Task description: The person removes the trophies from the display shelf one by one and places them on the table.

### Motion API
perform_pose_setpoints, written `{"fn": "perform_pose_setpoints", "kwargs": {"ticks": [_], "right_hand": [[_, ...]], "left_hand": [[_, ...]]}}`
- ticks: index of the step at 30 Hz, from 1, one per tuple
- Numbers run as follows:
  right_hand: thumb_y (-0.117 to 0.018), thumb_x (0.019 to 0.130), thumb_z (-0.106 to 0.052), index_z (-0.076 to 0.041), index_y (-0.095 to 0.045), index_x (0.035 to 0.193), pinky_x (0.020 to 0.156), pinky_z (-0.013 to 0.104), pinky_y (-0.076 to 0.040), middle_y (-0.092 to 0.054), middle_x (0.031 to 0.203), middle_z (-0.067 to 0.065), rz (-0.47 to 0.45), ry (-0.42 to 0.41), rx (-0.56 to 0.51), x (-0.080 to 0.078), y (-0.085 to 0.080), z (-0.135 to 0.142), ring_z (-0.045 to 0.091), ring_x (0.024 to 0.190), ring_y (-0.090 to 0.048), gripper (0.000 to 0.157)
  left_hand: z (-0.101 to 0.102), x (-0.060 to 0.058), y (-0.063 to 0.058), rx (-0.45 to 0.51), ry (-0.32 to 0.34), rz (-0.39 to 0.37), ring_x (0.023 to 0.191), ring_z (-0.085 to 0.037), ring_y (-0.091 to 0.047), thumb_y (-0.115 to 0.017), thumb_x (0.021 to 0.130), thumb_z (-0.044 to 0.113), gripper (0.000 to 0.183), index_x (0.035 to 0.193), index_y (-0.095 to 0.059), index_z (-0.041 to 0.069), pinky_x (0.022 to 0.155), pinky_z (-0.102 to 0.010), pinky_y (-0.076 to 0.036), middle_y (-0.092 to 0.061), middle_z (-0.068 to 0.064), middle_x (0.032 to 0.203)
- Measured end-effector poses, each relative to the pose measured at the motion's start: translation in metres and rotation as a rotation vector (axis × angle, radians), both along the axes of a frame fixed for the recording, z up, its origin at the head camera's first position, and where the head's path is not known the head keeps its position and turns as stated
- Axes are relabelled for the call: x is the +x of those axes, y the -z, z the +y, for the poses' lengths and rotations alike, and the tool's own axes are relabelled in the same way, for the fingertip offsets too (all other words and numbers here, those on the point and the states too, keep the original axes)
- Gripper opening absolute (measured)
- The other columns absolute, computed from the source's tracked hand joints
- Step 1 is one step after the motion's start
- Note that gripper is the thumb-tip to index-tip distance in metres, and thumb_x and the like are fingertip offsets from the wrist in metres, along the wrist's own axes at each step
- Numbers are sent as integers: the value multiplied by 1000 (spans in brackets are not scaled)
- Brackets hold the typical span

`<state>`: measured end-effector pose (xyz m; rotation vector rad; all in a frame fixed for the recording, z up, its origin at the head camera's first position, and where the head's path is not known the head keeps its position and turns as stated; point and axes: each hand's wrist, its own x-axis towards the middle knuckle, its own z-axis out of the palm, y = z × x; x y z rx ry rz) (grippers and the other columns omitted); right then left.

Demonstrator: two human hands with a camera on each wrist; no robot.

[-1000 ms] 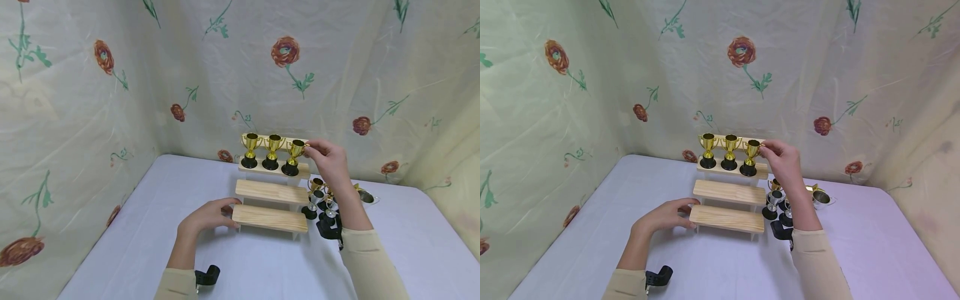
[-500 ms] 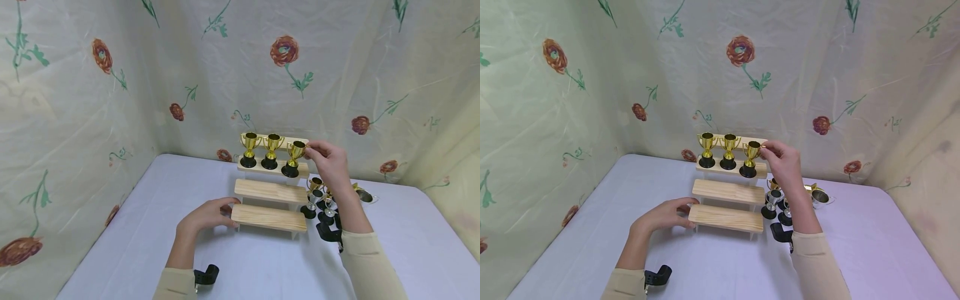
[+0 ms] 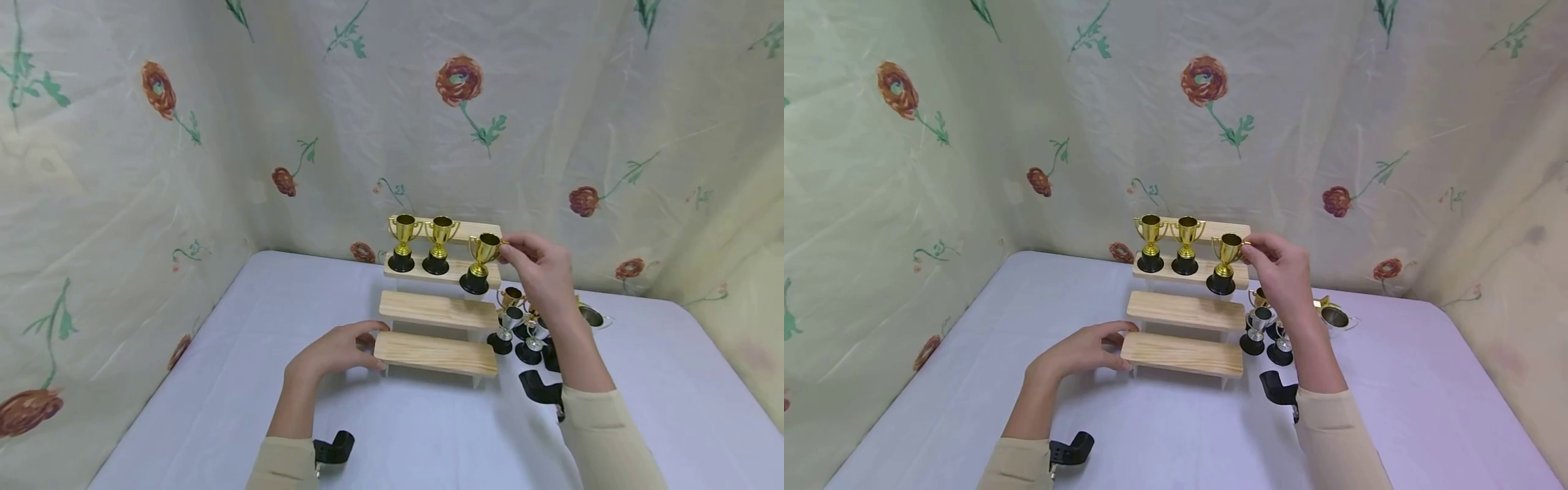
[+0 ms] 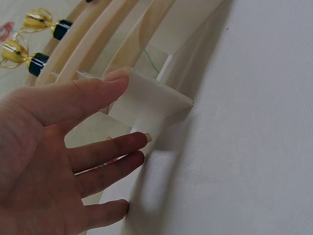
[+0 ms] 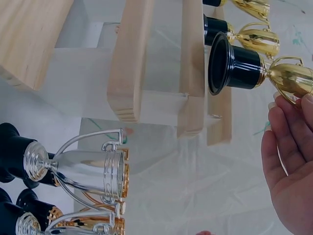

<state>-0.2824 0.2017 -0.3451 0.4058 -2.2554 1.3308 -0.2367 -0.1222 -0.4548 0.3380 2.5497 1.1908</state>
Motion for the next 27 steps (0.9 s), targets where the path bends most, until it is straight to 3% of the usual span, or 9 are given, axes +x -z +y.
{"fn": "perform_pose_setpoints", "kwargs": {"ticks": [10, 15, 22, 27], "right_hand": [[-65, 96, -17, -5, -73, 106, 78, 11, -49, -74, 93, 9, 4, 23, 31, 11, 3, 10, 0, 79, -66, 17], [-66, 96, -16, -5, -73, 107, 77, 11, -49, -74, 93, 8, 4, 27, 34, 16, 4, 15, -1, 79, -66, 18], [-65, 96, -14, -3, -73, 107, 75, 10, -51, -73, 90, -4, 20, 22, 31, 23, 7, 23, -2, 79, -66, 18], [-64, 97, -17, -4, -73, 106, 75, 11, -51, -72, 89, -4, 15, 43, 49, 29, 10, 28, 1, 80, -67, 18]], "left_hand": [[0, -1, 1, -10, 10, 14, 107, -17, -59, -83, 75, 36, 54, 124, -61, 40, 90, -44, -45, -67, 4, 114], [1, -1, 2, -26, 6, 17, 105, -16, -59, -82, 76, 37, 53, 124, -61, 41, 89, -43, -46, -67, 6, 113], [0, -1, 1, -10, 8, 15, 108, -18, -59, -82, 75, 37, 53, 124, -61, 40, 91, -45, -45, -67, 5, 116], [1, -1, 2, -9, 10, 15, 106, -17, -59, -82, 75, 37, 52, 123, -61, 40, 90, -44, -45, -67, 5, 115]]}}
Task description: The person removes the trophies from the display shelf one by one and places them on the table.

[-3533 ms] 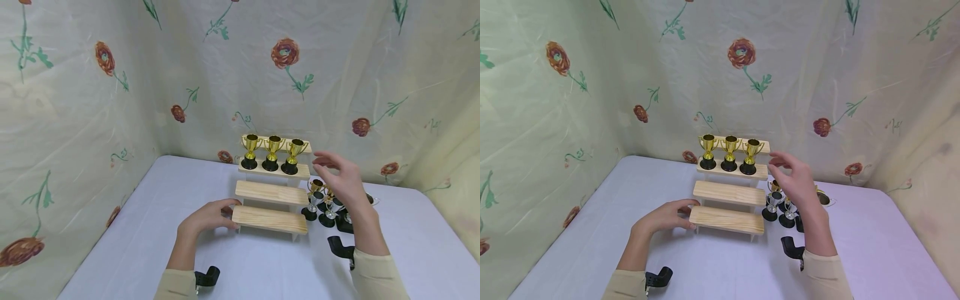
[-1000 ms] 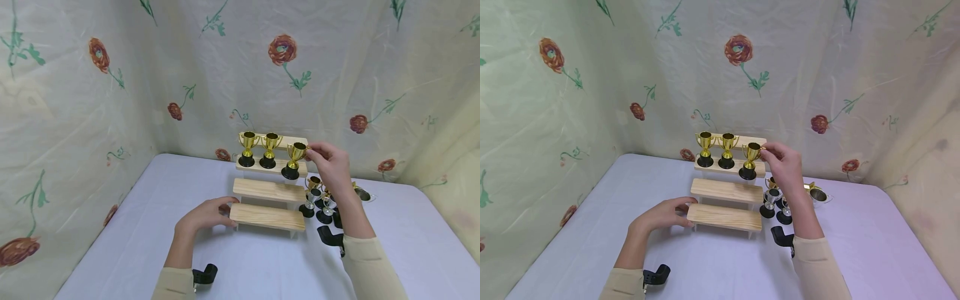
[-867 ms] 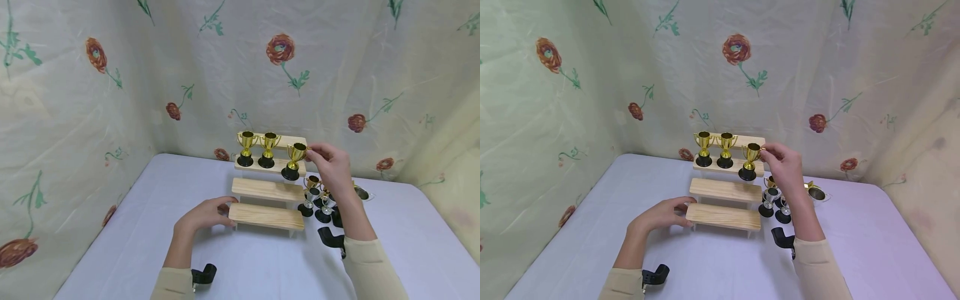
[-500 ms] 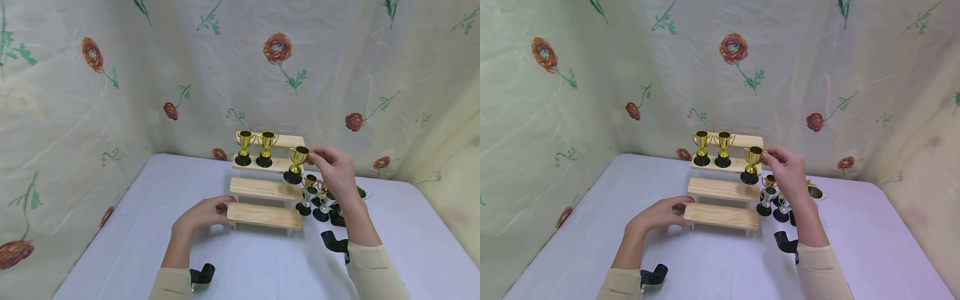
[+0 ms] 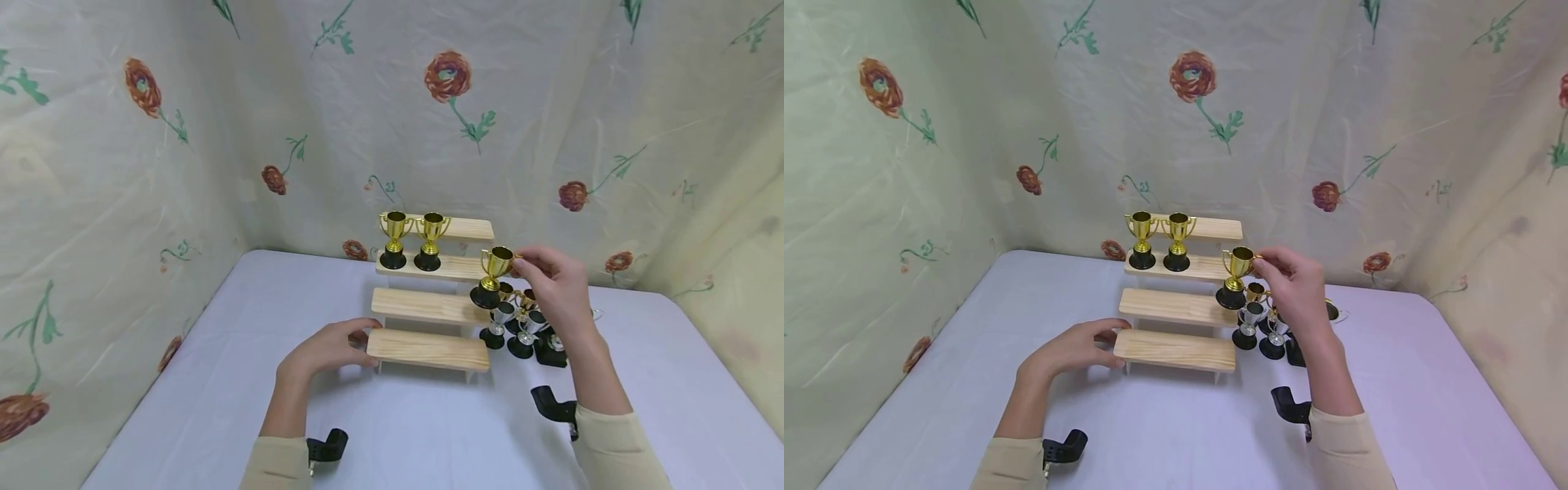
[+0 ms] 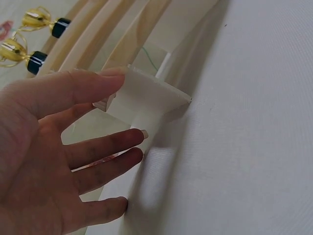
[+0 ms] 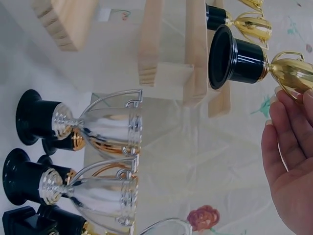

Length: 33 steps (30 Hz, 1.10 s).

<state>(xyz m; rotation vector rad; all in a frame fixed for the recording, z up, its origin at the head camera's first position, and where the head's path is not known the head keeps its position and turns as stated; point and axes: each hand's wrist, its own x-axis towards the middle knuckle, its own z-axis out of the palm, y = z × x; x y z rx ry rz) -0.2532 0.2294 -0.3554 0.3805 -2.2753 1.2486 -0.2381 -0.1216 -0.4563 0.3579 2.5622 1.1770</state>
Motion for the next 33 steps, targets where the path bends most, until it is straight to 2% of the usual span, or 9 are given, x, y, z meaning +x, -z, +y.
{"fn": "perform_pose_setpoints", "kwargs": {"ticks": [4, 13, 20, 24, 29, 33], "right_hand": [[-63, 98, -19, -6, -73, 104, 73, 11, -51, -71, 88, -4, -17, 12, 9, 3, 4, 4, 3, 80, -67, 17], [-64, 97, -13, -3, -72, 106, 72, 10, -52, -70, 87, -9, -21, 3, 9, 7, 10, 14, -1, 78, -67, 16], [-62, 98, -18, -5, -72, 108, 72, 12, -53, -71, 93, 3, -75, 48, 36, 12, 17, 16, -1, 79, -65, 18], [-61, 99, -20, -6, -71, 108, 74, 12, -53, -71, 97, 10, -90, 58, 42, 14, 22, 18, 5, 81, -67, 19], [-61, 99, -21, -6, -71, 107, 74, 13, -52, -72, 96, 10, -92, 70, 66, 16, 26, 22, 11, 82, -69, 20], [-61, 99, -19, -5, -71, 106, 72, 13, -52, -72, 93, 11, -79, 85, 85, 18, 29, 25, 7, 80, -69, 19]], "left_hand": [[0, -1, 0, 6, 8, 5, 108, -19, -60, -81, 76, 35, 51, 123, -62, 39, 92, -46, -45, -67, 4, 115], [0, -2, 3, 17, 15, 11, 112, -21, -60, -80, 76, 33, 51, 124, -62, 38, 94, -49, -45, -67, 2, 118], [0, 0, 2, 16, 10, 13, 112, -20, -60, -80, 77, 30, 52, 125, -61, 37, 95, -50, -45, -67, 2, 119], [1, 0, 2, 14, 5, 13, 113, -19, -59, -79, 78, 30, 52, 126, -61, 37, 96, -51, -45, -67, 2, 121], [1, 1, 1, 15, -7, 3, 114, -20, -59, -80, 77, 29, 54, 127, -61, 36, 97, -51, -45, -67, 1, 122], [1, 1, 0, 18, -8, 4, 113, -19, -60, -81, 77, 28, 55, 127, -61, 35, 97, -50, -46, -67, 0, 122]]}}
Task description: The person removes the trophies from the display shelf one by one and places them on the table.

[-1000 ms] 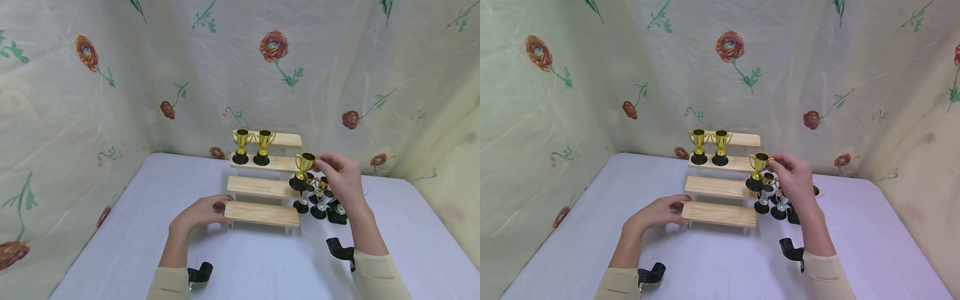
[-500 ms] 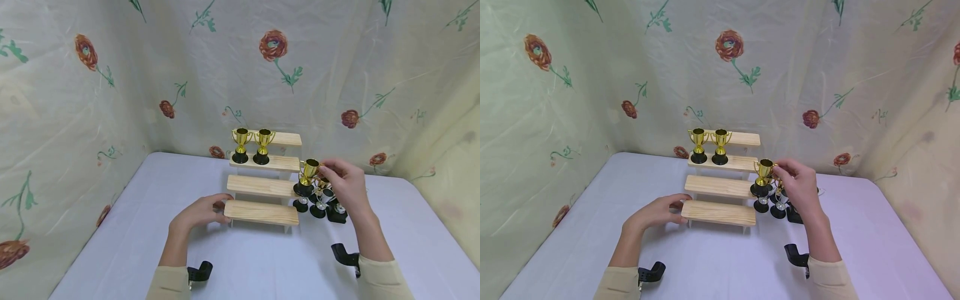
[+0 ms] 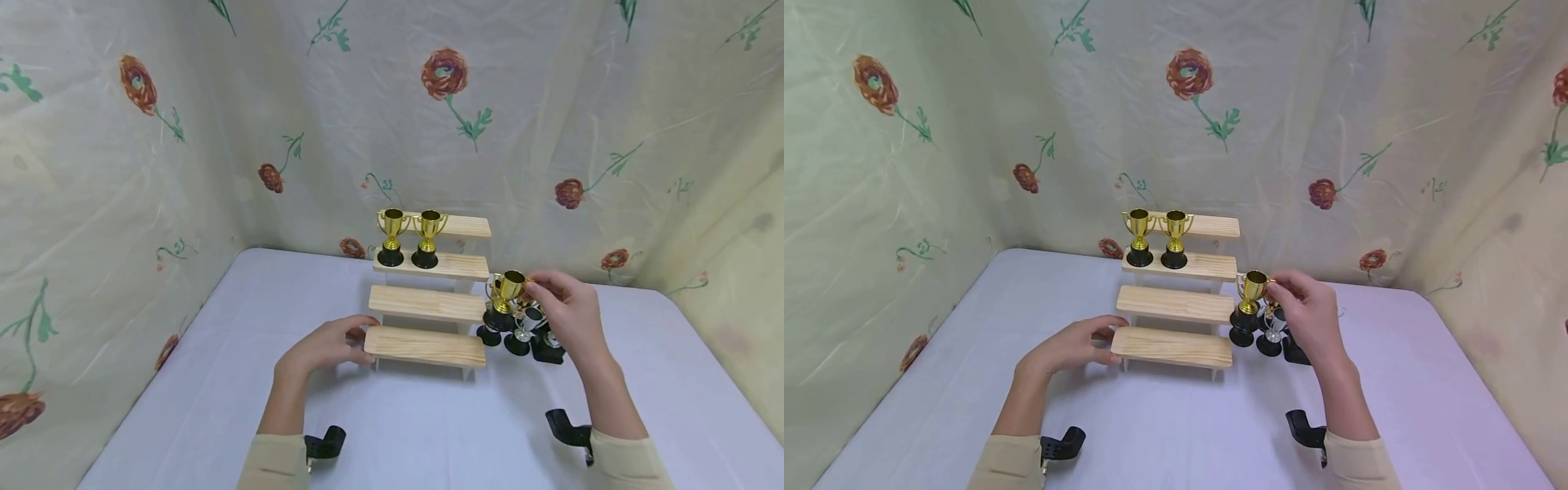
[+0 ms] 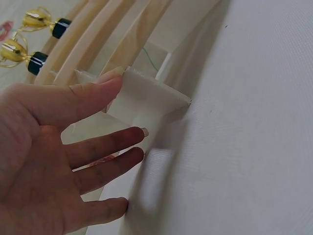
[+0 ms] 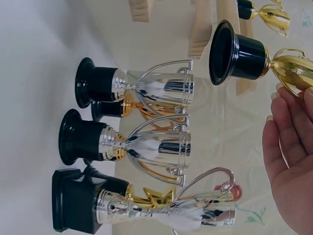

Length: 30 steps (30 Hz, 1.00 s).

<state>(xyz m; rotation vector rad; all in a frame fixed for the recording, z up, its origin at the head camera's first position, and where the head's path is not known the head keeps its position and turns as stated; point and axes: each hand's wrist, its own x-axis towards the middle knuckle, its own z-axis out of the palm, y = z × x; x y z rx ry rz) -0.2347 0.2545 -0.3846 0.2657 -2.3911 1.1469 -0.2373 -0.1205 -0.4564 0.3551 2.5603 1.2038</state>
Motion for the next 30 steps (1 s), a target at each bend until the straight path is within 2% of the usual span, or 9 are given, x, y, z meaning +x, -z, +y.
{"fn": "perform_pose_setpoints", "kwargs": {"ticks": [7, 15, 25, 30], "right_hand": [[-62, 98, -17, -2, -71, 106, 72, 9, -51, -72, 94, 11, 19, 5, 7, 4, 6, 4, 1, 79, -67, 19], [-64, 97, -13, -3, -72, 102, 71, 11, -52, -72, 87, 0, 29, 10, -20, 8, 10, 9, 0, 75, -67, 14], [-62, 98, -15, -2, -70, 106, 73, 11, -52, -71, 96, 11, -19, 18, 24, 9, 21, 12, -4, 78, -65, 17], [-64, 97, -13, -3, -70, 105, 72, 10, -51, -72, 94, 14, -53, -5, 37, 9, 27, 15, -3, 77, -65, 15]], "left_hand": [[-1, 2, -2, 3, -7, 1, 112, -19, -60, -82, 77, 27, 54, 127, -61, 34, 97, -50, -46, -67, 0, 120], [0, 1, -1, 6, -14, -5, 111, -19, -60, -82, 77, 27, 54, 126, -61, 35, 97, -51, -45, -67, 0, 119], [2, 0, 0, 6, -35, -22, 113, -20, -59, -82, 76, 26, 54, 125, -62, 35, 98, -53, -44, -67, -1, 120], [2, -1, 0, 9, -35, -24, 112, -20, -60, -82, 76, 25, 54, 126, -62, 35, 98, -52, -45, -67, 0, 119]]}}
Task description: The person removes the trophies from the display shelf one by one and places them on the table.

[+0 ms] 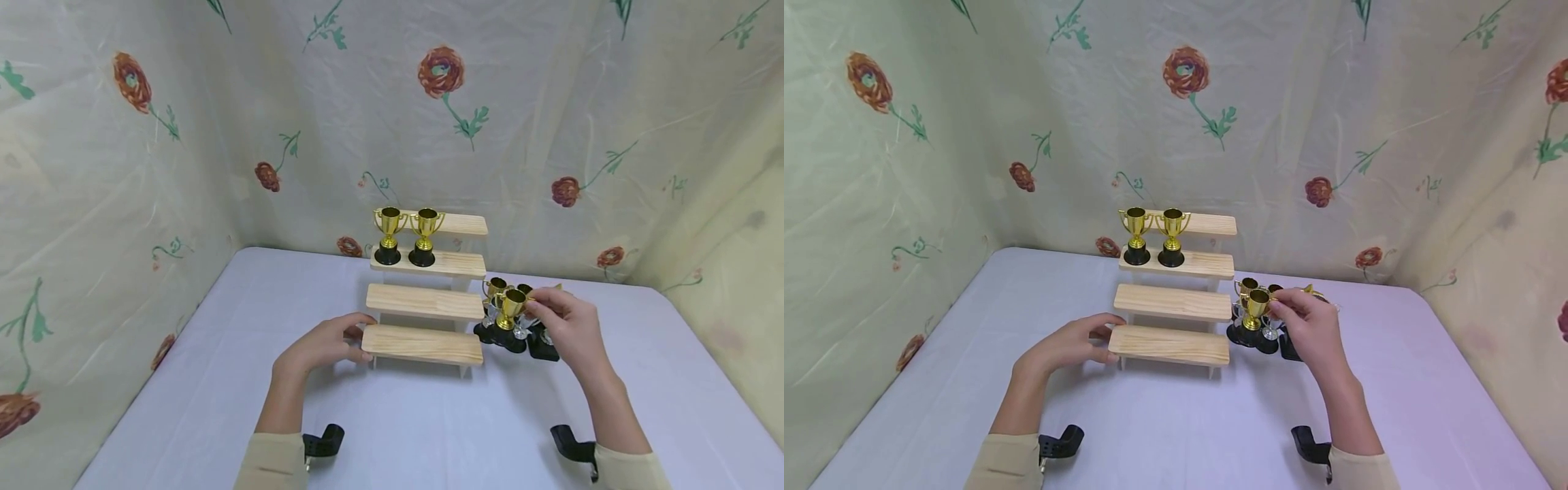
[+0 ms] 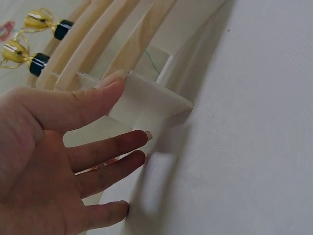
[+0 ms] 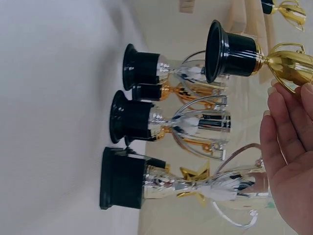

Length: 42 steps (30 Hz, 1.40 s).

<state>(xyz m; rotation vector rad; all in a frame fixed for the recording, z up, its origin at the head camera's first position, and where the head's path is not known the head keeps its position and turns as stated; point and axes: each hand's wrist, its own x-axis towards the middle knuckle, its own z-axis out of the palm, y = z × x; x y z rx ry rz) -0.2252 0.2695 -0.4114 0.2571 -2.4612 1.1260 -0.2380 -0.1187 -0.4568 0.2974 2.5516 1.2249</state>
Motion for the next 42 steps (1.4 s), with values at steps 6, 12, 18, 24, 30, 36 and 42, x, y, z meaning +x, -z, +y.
{"fn": "perform_pose_setpoints", "kwargs": {"ticks": [6, 12, 18, 24, 30, 36, 42], "right_hand": [[-66, 95, -10, -1, -70, 106, 69, 12, -52, -73, 94, 18, -65, -39, -4, 0, 10, 2, 2, 76, -66, 15], [-66, 93, -4, 1, -70, 104, 66, 17, -54, -72, 93, 17, -83, -59, 9, -1, 20, 1, 1, 73, -65, 12], [-68, 91, -2, 3, -72, 101, 64, 18, -53, -73, 90, 20, -73, -88, -16, -1, 25, -2, 4, 71, -65, 12], [-68, 91, -5, 3, -72, 107, 65, 24, -55, -74, 95, 20, -138, -72, -10, 2, 29, -3, 8, 72, -67, 17], [-68, 91, -2, 5, -71, 109, 63, 26, -55, -74, 98, 23, -145, -68, -31, 4, 37, -2, 7, 69, -66, 20], [-69, 90, -3, 4, -72, 105, 63, 27, -55, -74, 94, 21, -150, -75, -38, 4, 39, -3, 6, 68, -65, 16], [-68, 91, -4, 2, -73, 102, 64, 31, -57, -75, 90, 19, -194, -82, -5, 4, 39, -2, 9, 68, -67, 13]], "left_hand": [[0, -1, 0, -1, -1, -6, 110, -20, -61, -82, 76, 25, 55, 126, -62, 35, 97, -52, -45, -68, -1, 118], [0, -2, 1, -2, 1, -13, 110, -20, -60, -83, 76, 25, 55, 126, -62, 35, 95, -52, -46, -67, -1, 117], [-1, -1, 0, -1, -3, -10, 110, -20, -60, -82, 76, 24, 55, 126, -62, 36, 96, -51, -45, -67, -1, 117], [0, 0, -1, -7, -11, -16, 104, -19, -60, -82, 77, 24, 55, 127, -62, 36, 93, -49, -46, -67, 0, 112], [1, 0, -2, -9, -8, -15, 101, -19, -60, -82, 77, 24, 56, 128, -61, 35, 91, -47, -46, -67, 0, 109], [0, 0, -1, 0, -8, -16, 101, -18, -59, -82, 77, 23, 56, 127, -61, 35, 90, -45, -46, -66, 0, 110], [0, 0, 0, 9, -4, -19, 102, -18, -59, -82, 77, 22, 55, 126, -61, 35, 91, -45, -46, -66, 1, 110]]}}
